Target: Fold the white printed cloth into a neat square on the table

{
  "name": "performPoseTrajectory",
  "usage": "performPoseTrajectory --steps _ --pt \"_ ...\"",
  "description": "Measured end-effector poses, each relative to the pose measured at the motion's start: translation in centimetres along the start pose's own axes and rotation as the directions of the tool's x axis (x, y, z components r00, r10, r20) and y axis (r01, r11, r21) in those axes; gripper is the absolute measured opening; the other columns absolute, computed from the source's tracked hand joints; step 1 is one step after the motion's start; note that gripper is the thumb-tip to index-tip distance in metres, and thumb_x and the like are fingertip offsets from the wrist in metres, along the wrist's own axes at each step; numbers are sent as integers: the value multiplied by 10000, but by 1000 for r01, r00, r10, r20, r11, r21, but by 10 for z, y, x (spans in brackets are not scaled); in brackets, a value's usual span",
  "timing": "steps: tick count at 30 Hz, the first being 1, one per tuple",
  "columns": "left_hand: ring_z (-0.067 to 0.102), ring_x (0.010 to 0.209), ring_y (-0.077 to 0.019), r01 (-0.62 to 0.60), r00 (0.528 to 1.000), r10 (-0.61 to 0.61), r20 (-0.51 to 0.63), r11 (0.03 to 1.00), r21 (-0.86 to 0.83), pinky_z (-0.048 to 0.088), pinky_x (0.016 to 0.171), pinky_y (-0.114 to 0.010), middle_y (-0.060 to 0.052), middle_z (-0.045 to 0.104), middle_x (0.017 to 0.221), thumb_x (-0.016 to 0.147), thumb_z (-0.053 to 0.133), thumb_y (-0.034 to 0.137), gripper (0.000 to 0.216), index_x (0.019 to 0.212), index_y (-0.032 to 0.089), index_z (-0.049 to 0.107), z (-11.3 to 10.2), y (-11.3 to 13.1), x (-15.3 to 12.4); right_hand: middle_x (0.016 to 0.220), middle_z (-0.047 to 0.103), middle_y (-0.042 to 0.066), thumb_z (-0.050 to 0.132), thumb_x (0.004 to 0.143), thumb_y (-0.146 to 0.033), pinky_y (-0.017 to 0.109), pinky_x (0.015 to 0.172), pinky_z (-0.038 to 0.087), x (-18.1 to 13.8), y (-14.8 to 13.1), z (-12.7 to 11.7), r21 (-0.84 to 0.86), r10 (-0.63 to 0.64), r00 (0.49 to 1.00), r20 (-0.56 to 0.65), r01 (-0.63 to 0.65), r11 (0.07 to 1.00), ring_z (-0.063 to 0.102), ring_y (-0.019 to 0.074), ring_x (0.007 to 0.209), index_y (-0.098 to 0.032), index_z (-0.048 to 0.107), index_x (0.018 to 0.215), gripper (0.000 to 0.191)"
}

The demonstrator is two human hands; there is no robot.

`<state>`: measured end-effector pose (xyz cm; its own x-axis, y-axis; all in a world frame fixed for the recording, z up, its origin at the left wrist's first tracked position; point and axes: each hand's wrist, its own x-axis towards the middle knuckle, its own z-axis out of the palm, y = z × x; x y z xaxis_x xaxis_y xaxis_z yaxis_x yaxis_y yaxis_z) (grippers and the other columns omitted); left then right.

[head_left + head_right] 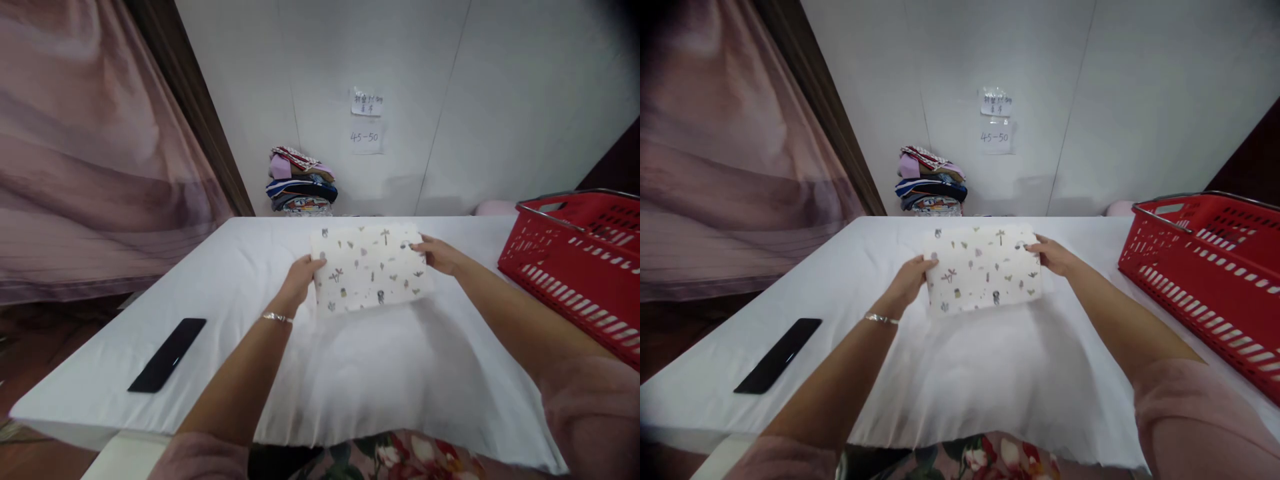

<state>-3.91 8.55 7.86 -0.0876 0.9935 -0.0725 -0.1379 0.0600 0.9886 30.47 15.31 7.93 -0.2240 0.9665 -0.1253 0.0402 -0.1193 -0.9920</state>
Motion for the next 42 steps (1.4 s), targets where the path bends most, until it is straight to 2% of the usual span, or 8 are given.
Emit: performPoseTrajectory --steps 4,8,14,19,25,30,34,42 --pt "598 999 -233 -388 920 376 110 912 130 448 930 -404 -73 679 1006 669 706 305 415 1026 110 626 -16 50 19 1064 680 51 753 621 -239 430 905 474 8 -38 0 -65 -341 935 -91 337 939 601 260 1030 -204 600 1076 481" --pt "467 1219 -250 -569 819 524 235 682 460 345 1045 -394 -76 563 1272 673 720 274 449 1103 188 626 -37 37 11 1087 670 79 799 568 -332 496 951 433 -13 -5 4 -300 -480 851 -213 411 861 554 312 1096 -177 620 1040 529" --pt "352 1326 -224 -563 823 220 524 432 704 230 1120 -417 -48 526 1335 783 568 172 256 985 273 689 -64 -78 -39 1170 640 81 753 603 -393 469 1073 318 -79 114 13 -573 -485 867 116 458 680 446 301 1241 -253 652 1011 443" --pt "299 1360 -210 -511 845 121 521 472 719 232 1127 -440 -13 485 1378 783 514 123 375 1083 293 660 -73 -99 -57 1285 576 38 682 683 -428 518 1091 278 -96 131 10 -641 -358 924 134 357 680 326 286 1337 -297 652 1038 379" --pt "407 1290 -186 -349 927 128 351 633 691 257 1131 -372 11 550 1311 775 511 139 352 1048 288 676 -64 -82 -59 1371 497 1 567 774 -330 486 1099 292 -100 110 4 -672 -249 960 127 268 690 270 262 1370 -298 615 1162 393" --pt "504 1184 -208 -175 979 197 49 694 699 333 1062 -338 -44 596 1242 809 548 237 244 1019 239 673 -40 -79 -45 1369 496 -14 474 813 -292 444 1069 358 -105 81 38 -648 -268 963 6 208 733 358 252 1327 -309 606 1186 395" --pt "523 1150 -236 16 984 112 -138 717 697 342 1017 -320 -89 598 1221 770 618 283 312 1068 193 635 -25 -82 -24 1333 532 -25 426 867 -350 456 1139 223 -106 71 64 -718 -349 928 133 333 612 335 224 1341 -323 592 1202 375" --pt "550 1084 -245 143 962 69 -264 694 706 368 921 -301 -123 610 1166 756 635 363 436 1140 170 566 -18 -90 2 1450 394 58 453 864 -501 500 1129 151 -102 117 64 -864 -193 945 265 322 388 257 273 1374 -273 525 1266 467"
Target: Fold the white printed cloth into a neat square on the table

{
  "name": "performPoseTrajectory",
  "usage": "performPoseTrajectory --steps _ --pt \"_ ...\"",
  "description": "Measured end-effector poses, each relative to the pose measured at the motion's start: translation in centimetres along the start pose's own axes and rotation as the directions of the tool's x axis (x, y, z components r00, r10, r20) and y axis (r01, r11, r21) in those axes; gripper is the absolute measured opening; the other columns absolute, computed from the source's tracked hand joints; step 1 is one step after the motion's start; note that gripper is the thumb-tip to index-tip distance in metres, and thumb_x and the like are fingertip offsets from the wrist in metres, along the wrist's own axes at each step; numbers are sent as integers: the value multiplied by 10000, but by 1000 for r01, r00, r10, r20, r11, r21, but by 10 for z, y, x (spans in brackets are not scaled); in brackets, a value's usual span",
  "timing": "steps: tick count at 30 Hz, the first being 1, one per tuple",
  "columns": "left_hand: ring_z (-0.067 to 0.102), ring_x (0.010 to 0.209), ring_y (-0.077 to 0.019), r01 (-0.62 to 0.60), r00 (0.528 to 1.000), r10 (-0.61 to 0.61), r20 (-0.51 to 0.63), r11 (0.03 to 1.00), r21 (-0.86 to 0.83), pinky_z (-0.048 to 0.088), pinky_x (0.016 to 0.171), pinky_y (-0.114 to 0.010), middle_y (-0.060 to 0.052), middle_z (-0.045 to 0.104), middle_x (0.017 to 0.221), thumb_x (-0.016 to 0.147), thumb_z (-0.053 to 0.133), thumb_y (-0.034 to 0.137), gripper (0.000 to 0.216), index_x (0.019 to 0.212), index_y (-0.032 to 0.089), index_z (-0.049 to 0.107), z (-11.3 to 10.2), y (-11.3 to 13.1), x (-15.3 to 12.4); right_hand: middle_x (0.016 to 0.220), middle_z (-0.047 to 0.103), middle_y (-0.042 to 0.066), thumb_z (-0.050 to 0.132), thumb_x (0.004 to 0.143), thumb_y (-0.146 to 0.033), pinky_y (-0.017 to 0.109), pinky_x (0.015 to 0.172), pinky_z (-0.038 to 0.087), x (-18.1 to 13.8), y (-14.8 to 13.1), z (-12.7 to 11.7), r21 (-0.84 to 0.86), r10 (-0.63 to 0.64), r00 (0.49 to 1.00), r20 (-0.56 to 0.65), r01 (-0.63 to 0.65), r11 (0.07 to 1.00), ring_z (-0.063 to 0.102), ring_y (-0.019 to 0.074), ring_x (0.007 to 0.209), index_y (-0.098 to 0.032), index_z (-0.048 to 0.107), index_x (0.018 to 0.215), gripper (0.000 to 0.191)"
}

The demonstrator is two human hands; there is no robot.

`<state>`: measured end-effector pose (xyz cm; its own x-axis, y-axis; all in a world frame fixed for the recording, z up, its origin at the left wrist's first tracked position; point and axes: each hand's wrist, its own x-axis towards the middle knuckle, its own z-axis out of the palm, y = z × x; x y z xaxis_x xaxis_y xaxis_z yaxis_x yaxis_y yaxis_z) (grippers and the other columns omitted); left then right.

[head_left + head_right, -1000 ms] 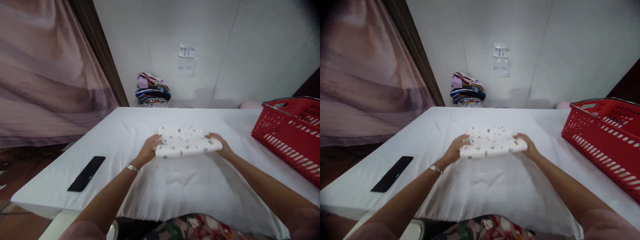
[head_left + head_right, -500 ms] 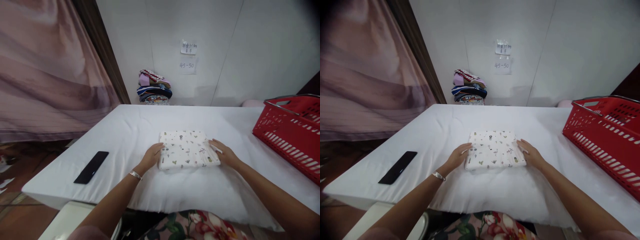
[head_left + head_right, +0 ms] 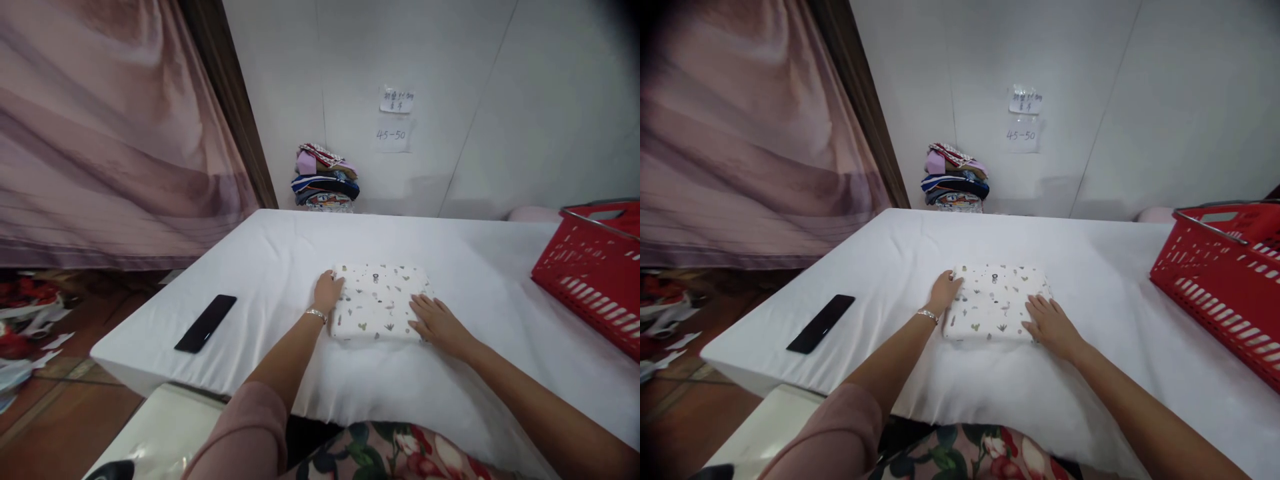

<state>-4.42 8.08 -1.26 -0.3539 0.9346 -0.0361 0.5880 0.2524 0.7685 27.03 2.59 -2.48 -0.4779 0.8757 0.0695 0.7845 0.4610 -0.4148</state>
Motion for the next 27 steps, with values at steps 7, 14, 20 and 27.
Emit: performPoseTrajectory --steps 7,14,20,27 --pt "541 1112 -281 21 998 -15 -54 995 101 388 894 -329 -173 592 1184 817 551 433 412 1102 137 582 8 16 17 1429 421 87 386 894 -409 493 1132 158 49 17 -25 75 167 966 -197 -155 985 262 281 1370 -219 485 1299 458" --pt "529 1125 -299 -26 996 42 -78 980 196 395 917 -373 -186 589 1169 863 485 369 384 1151 126 558 18 12 17 1511 264 111 417 861 -487 516 1112 140 66 20 3 -18 233 962 -143 -238 971 158 317 1396 -194 388 1358 578" --pt "382 1287 -265 -244 949 311 -56 832 499 341 1029 -415 -147 443 1383 896 416 323 448 1308 147 443 18 27 5 1524 213 141 282 895 -522 514 1108 103 69 8 1 -275 280 955 -97 -296 915 118 297 1405 -113 330 1410 660" --pt "172 1403 -268 -413 908 364 206 710 570 175 1117 -506 -102 245 1514 920 285 500 597 1397 149 362 34 21 -8 1509 245 166 298 914 -452 428 1091 211 101 20 0 -209 339 929 -149 -365 907 174 279 1394 -73 320 1406 621"
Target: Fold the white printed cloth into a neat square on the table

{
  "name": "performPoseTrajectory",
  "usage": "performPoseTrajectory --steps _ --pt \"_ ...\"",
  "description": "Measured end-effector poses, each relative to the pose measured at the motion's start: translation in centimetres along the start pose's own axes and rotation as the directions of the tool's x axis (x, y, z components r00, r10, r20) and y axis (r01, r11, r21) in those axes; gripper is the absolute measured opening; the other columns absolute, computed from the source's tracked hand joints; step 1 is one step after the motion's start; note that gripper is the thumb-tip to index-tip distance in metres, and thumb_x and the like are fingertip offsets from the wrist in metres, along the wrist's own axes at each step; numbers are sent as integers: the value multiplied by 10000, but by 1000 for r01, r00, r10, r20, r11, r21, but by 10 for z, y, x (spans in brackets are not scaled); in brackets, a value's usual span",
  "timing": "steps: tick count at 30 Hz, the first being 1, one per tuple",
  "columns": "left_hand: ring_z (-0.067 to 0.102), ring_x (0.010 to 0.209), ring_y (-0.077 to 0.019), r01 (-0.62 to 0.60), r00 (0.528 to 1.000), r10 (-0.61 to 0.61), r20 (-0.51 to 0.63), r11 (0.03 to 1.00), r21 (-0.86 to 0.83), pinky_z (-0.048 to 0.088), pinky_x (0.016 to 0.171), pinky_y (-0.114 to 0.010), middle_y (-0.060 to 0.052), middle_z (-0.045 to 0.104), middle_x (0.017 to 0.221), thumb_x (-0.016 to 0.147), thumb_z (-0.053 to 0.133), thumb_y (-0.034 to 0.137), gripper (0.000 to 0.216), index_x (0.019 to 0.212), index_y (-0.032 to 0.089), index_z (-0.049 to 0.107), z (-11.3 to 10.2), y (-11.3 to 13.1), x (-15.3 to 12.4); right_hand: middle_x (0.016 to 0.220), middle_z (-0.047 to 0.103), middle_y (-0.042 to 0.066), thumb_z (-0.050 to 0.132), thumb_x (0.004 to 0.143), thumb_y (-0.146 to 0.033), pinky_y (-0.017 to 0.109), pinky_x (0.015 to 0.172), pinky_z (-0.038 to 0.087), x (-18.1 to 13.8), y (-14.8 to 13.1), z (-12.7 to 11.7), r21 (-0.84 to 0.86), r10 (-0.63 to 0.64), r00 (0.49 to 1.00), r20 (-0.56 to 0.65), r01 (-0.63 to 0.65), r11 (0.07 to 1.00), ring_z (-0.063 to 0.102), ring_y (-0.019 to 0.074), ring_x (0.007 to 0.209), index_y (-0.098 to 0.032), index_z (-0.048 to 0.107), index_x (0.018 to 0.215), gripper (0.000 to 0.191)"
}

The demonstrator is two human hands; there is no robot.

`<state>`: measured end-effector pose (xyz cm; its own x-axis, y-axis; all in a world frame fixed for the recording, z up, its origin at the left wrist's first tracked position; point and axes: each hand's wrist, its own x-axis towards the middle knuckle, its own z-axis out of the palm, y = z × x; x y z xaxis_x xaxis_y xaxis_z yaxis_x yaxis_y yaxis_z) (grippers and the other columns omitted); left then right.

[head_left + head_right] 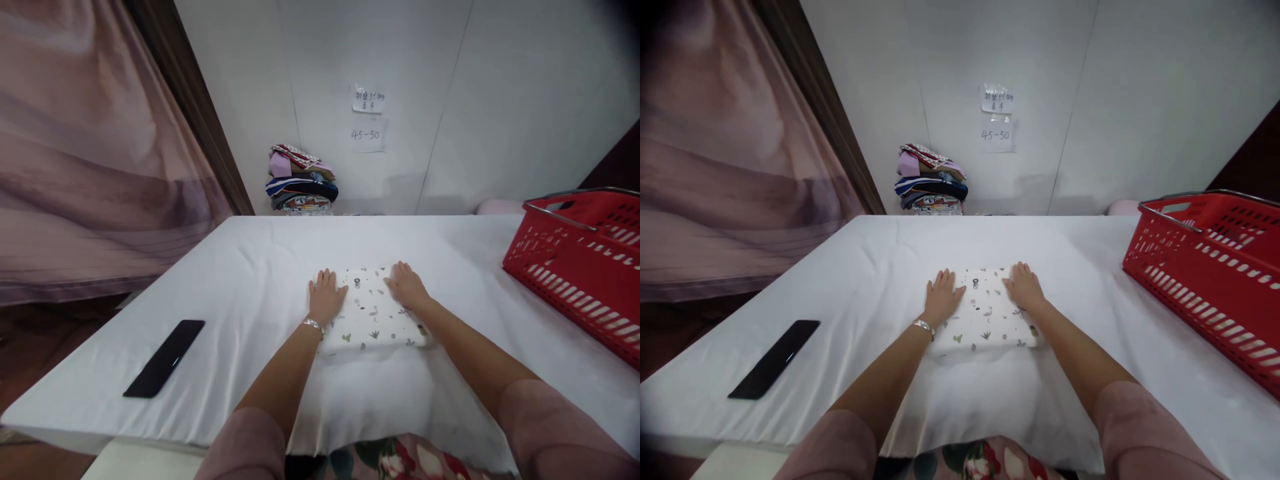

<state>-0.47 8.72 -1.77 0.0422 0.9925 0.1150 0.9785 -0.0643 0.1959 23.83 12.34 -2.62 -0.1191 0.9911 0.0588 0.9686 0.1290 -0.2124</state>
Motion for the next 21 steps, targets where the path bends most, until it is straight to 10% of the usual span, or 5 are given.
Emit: performPoseTrajectory --steps 21 --pt "141 1412 -263 32 999 -32 -6 999 -12 169 1119 -519 -83 218 1523 918 239 515 628 1430 161 316 7 -1 -2 970 679 81 431 877 -364 274 725 416 33 27 -13 231 291 956 -40 -274 933 600 204 904 -166 628 972 295"
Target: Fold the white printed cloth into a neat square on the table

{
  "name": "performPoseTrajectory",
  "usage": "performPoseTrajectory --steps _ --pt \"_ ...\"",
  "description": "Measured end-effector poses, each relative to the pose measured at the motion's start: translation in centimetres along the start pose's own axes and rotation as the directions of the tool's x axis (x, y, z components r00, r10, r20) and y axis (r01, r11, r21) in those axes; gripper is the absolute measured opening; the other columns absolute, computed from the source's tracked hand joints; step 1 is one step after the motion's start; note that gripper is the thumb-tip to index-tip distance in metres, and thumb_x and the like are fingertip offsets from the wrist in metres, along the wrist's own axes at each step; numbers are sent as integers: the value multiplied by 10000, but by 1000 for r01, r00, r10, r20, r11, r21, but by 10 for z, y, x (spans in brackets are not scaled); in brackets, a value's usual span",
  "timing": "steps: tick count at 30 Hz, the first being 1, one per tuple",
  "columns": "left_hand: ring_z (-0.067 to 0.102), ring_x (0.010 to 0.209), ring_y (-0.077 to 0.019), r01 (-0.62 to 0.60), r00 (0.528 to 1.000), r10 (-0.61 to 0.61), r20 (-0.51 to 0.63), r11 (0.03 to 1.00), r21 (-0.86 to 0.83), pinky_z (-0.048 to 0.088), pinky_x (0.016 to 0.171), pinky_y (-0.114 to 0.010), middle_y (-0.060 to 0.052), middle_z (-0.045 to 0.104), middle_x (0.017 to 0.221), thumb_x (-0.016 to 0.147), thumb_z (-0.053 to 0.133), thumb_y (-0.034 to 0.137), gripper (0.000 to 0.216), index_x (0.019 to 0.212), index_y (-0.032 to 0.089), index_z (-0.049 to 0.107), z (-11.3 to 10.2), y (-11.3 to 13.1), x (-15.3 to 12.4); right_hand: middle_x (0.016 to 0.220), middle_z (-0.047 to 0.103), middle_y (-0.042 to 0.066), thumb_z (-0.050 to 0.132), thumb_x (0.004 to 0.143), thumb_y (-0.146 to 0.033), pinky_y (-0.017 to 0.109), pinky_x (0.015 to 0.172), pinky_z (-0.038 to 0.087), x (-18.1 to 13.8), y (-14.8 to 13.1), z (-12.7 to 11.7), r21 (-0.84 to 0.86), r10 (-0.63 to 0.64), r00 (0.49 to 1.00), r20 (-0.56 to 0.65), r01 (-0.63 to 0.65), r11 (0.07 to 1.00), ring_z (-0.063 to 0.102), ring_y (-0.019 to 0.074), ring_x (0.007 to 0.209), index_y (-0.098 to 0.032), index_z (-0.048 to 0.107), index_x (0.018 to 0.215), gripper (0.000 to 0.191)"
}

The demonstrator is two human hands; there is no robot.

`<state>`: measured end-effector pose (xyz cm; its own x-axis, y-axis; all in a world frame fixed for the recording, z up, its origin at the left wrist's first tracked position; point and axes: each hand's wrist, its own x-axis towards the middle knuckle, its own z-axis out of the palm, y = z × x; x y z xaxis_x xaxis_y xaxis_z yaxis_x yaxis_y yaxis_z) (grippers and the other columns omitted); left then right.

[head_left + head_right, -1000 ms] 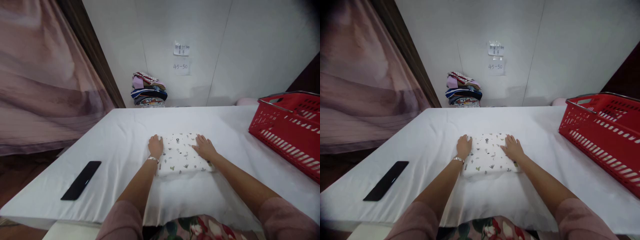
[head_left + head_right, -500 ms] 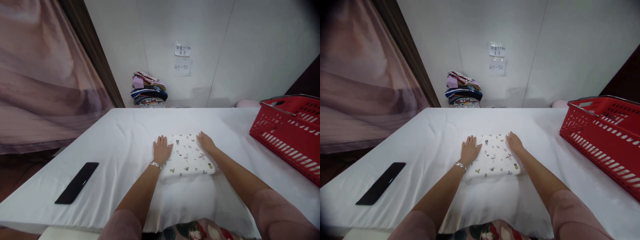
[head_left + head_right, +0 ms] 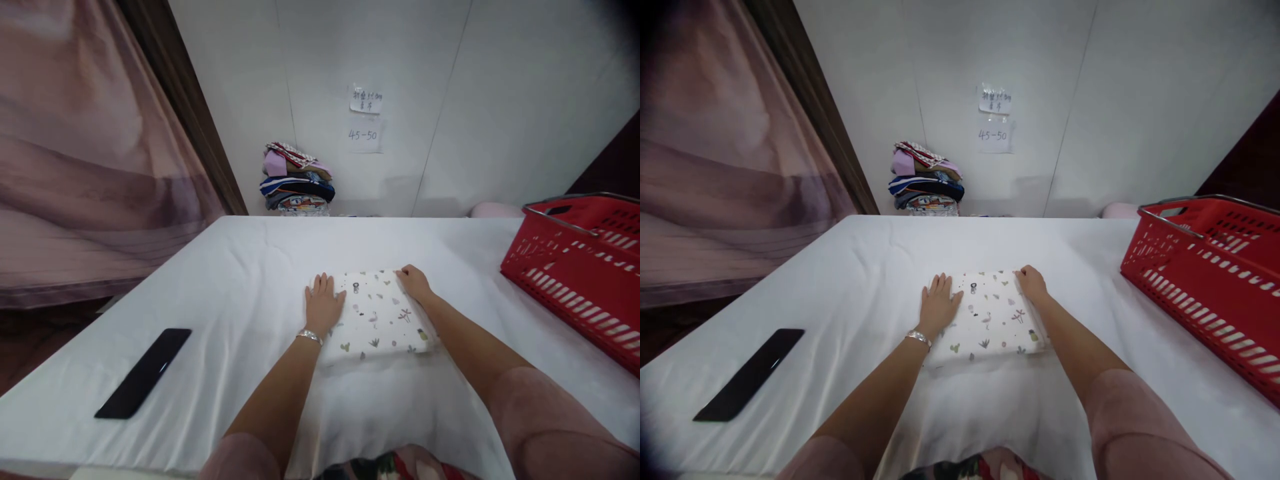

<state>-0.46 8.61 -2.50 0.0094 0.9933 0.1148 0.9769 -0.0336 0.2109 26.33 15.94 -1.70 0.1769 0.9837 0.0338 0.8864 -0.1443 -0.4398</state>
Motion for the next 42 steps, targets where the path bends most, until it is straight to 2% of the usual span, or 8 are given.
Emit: performPoseTrajectory --steps 3,6,9,11,16,35,39,42 --pt "140 1412 -264 -2 1000 2 -11 1000 -2 169 1119 -519 -82 219 1523 917 243 513 628 1428 157 322 1 0 0 1088 655 117 412 886 -361 318 816 422 -1 -4 -5 -66 -35 999 22 36 997 581 241 1011 -148 604 1087 350" --pt "142 1411 -268 -2 1000 2 -19 1000 -1 174 1118 -518 -81 224 1521 917 256 504 617 1424 161 330 2 0 0 1331 514 146 354 905 -334 370 991 340 -14 -18 -4 -162 -217 976 -29 210 964 426 267 1251 -124 488 1280 450" --pt "140 1412 -262 3 1000 -3 -23 1000 -1 177 1119 -511 -73 221 1523 918 258 499 610 1425 168 328 3 0 0 1482 327 124 303 917 -431 413 1098 200 -34 -34 8 -204 -482 874 63 484 851 214 260 1384 -124 361 1394 570" --pt "142 1411 -259 6 1000 -6 -19 1000 2 183 1118 -508 -72 226 1522 916 260 502 614 1426 166 326 2 0 0 1513 261 114 262 909 -531 434 1119 142 -43 -40 17 -193 -552 817 170 576 794 158 253 1403 -136 311 1428 655" --pt "155 1408 -257 12 1000 -12 -28 1000 15 192 1116 -502 -80 245 1515 918 257 500 612 1420 161 336 0 3 -3 1527 218 107 214 869 -654 447 1127 107 -39 -35 26 -189 -476 835 274 533 825 131 257 1409 -162 285 1447 762" --pt "162 1407 -263 36 999 -37 -17 999 -19 223 1104 -497 -74 225 1519 913 286 487 602 1426 176 333 0 2 -5 1528 209 105 238 895 -584 489 1122 124 -61 -47 17 -192 -411 864 292 474 859 135 248 1409 -156 312 1438 695" --pt "167 1406 -267 28 999 -29 -34 999 -25 231 1100 -496 -76 232 1515 910 297 480 598 1421 173 344 0 2 -5 1522 228 97 274 887 -597 502 1126 113 -75 -25 7 -262 -423 894 146 447 855 121 256 1411 -167 324 1435 698" --pt "172 1404 -267 35 999 -36 -40 999 -40 225 1102 -493 -77 242 1511 906 307 477 597 1417 173 353 1 3 -5 1505 277 90 280 894 -576 525 1106 178 -83 2 8 -264 -401 899 178 436 860 157 270 1403 -178 359 1419 664"
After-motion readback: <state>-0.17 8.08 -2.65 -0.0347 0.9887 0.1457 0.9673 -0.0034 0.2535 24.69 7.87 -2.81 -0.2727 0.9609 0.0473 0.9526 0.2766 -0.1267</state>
